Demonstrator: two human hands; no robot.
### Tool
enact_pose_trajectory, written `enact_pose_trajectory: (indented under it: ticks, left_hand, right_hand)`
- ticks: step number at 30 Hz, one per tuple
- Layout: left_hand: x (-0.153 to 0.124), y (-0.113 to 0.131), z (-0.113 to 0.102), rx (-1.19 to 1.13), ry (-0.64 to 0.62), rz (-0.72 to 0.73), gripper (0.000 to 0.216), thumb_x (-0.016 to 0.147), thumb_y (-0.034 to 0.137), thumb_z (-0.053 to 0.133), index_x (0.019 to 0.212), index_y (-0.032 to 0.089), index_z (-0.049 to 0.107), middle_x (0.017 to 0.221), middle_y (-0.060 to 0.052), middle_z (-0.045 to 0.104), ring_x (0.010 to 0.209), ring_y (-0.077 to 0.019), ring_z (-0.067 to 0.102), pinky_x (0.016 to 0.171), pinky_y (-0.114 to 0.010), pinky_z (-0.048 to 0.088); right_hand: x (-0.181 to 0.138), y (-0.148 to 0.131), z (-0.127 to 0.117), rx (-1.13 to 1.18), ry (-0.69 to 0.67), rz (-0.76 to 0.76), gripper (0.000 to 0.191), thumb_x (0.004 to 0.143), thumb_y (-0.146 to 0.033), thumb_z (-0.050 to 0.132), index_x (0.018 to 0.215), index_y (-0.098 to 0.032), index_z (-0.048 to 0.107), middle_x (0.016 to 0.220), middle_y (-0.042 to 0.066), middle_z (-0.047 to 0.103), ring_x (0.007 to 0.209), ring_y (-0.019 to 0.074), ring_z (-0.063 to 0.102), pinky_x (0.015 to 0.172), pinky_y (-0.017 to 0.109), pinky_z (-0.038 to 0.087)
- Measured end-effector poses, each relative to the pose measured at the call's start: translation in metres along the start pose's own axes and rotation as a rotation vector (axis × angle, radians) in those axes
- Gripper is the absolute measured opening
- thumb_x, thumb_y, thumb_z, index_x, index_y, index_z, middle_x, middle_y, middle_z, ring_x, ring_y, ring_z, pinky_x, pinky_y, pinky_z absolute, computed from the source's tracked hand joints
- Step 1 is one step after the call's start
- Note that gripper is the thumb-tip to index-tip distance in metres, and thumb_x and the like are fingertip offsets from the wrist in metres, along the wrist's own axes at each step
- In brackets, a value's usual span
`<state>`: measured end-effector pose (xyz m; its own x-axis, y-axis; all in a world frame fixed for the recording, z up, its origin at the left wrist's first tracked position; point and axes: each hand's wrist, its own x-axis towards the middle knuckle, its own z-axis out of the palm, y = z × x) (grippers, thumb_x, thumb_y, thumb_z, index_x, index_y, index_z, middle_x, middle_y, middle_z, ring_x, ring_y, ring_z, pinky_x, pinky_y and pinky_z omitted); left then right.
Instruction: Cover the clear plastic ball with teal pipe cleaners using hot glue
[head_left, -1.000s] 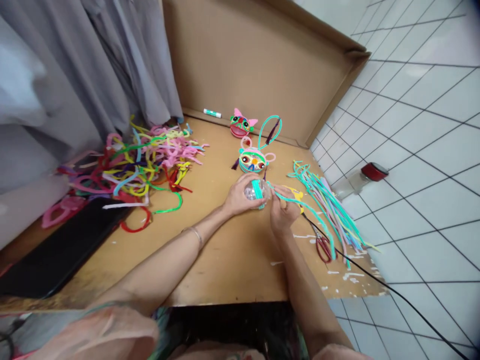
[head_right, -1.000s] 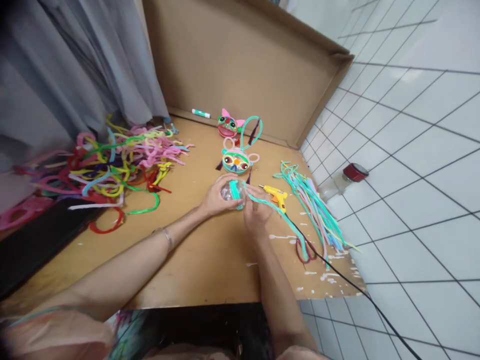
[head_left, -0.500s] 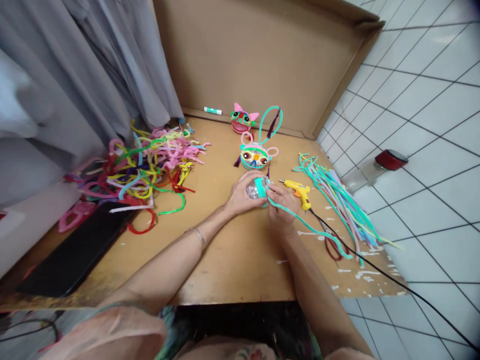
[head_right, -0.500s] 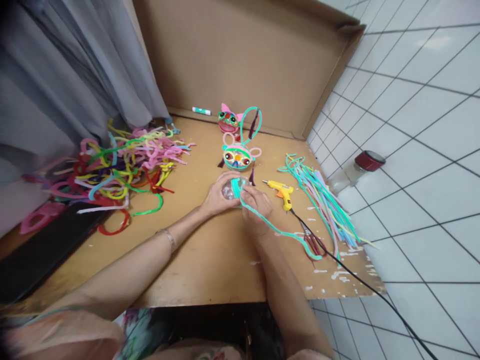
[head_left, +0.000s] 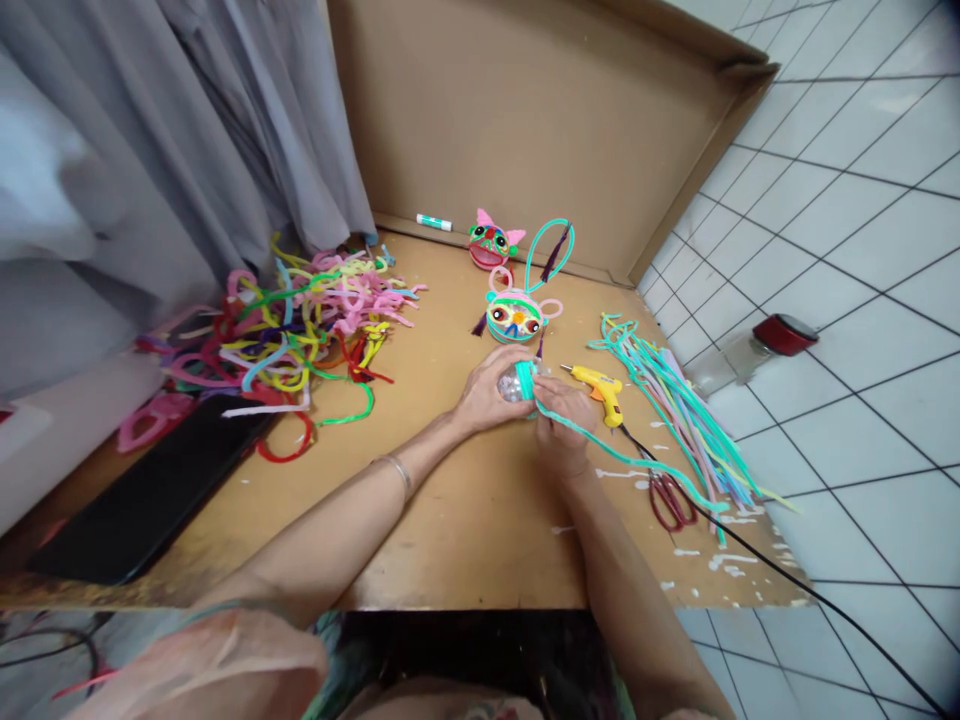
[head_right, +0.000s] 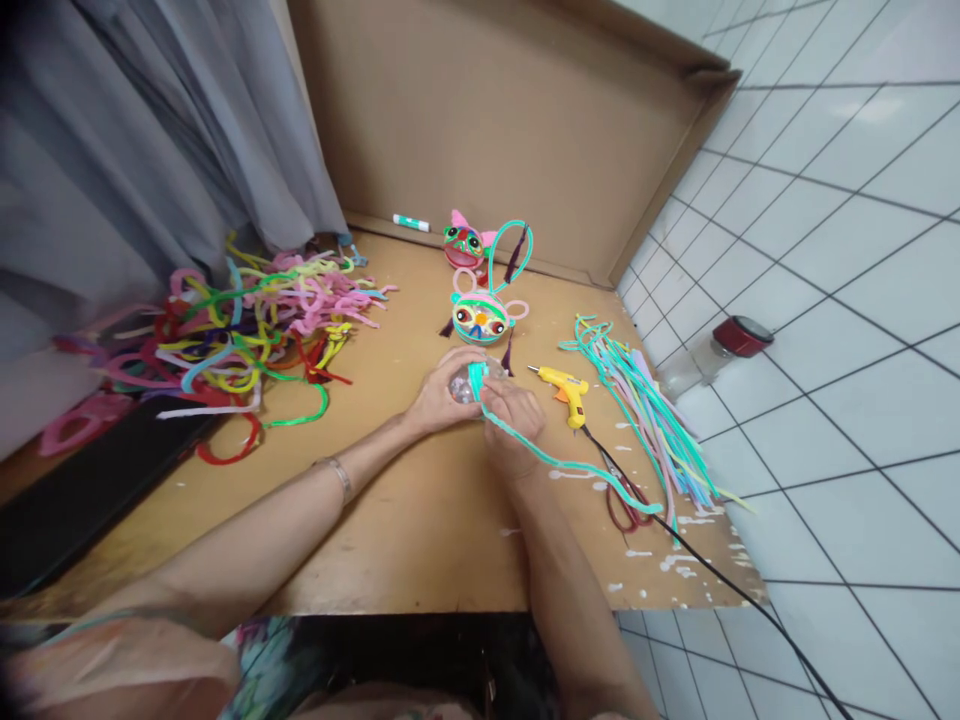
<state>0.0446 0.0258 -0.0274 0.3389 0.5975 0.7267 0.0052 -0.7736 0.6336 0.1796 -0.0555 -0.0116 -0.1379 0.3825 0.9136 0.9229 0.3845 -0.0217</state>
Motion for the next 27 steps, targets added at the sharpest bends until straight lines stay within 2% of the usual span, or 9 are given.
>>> enact_pose_trajectory:
  ticks: [6,14,20,27]
  left_hand:
    - [0.0008,-0.0006,0.0002,-0.005,0.016,0.064,0.05,0.067,0.025,0.075,0.114,0.018,0.061,0.118,-0.011,0.067,0.114,-0.0259,0.065,0.101,-0.042,0.052]
    - [-0.0006,-0.0014,0.0001,0.014,0.0,0.028,0.052,0.067,0.03,0.077,0.115,0.018,0.062,0.124,-0.014,0.065,0.118,-0.0277,0.063,0.103,-0.044,0.051]
    - [-0.0006,-0.0017,-0.0003,-0.005,-0.006,0.061,0.051,0.069,0.03,0.076,0.116,0.018,0.061,0.122,-0.014,0.065,0.118,-0.0274,0.063,0.102,-0.044,0.051]
    - [-0.0011,-0.0022,0.0002,0.014,-0.02,0.05,0.052,0.068,0.028,0.077,0.116,0.019,0.061,0.124,-0.013,0.065,0.119,-0.0275,0.063,0.103,-0.045,0.051]
  right_hand:
    - [0.0058,-0.0011,-0.0042,0.055,0.02,-0.093,0.023,0.089,-0.008,0.052,0.097,-0.025,0.066,0.096,0.003,0.079,0.093,0.0151,0.074,0.081,0.029,0.054]
    - [0.0053,-0.0016,-0.0084,-0.055,-0.104,0.007,0.021,0.093,-0.014,0.048,0.095,-0.025,0.066,0.093,0.0,0.079,0.102,0.0177,0.07,0.087,0.035,0.04]
    - [0.0048,0.0003,-0.0097,-0.06,-0.136,-0.034,0.029,0.091,-0.011,0.049,0.108,-0.026,0.067,0.095,0.0,0.078,0.106,0.0173,0.067,0.091,0.035,0.035]
    - [0.0009,0.0032,-0.0096,-0.117,-0.205,-0.052,0.025,0.092,-0.012,0.048,0.101,-0.024,0.068,0.098,0.001,0.078,0.108,0.0175,0.067,0.095,0.035,0.033]
